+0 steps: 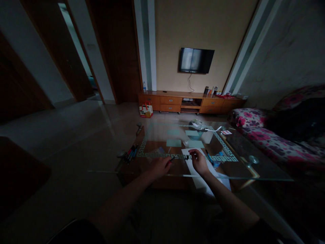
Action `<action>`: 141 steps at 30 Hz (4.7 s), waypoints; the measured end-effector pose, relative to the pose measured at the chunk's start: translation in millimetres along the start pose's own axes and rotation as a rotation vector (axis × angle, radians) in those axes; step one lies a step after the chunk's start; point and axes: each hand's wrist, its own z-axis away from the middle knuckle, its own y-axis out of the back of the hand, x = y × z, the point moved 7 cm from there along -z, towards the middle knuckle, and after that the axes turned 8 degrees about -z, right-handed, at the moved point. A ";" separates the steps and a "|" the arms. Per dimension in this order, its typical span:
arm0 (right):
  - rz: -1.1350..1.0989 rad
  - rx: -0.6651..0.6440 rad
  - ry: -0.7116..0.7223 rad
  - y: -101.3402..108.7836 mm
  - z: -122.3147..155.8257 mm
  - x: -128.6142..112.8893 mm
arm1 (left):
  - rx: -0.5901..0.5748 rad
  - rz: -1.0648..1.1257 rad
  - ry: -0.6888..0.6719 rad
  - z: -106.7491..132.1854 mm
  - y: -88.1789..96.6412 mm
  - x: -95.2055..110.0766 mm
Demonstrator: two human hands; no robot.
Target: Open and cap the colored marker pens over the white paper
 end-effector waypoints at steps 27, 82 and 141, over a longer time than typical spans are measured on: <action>0.685 -0.512 -0.108 -31.1 33.6 12.6 | -0.070 -0.069 0.034 -0.1 1.9 5.0; -0.105 -0.159 0.032 -21.5 10.0 -19.1 | -0.092 0.031 -0.030 -0.5 2.2 9.0; -0.081 -0.393 0.022 -42.8 27.7 -35.1 | -0.010 0.124 -0.129 -1.2 2.2 14.5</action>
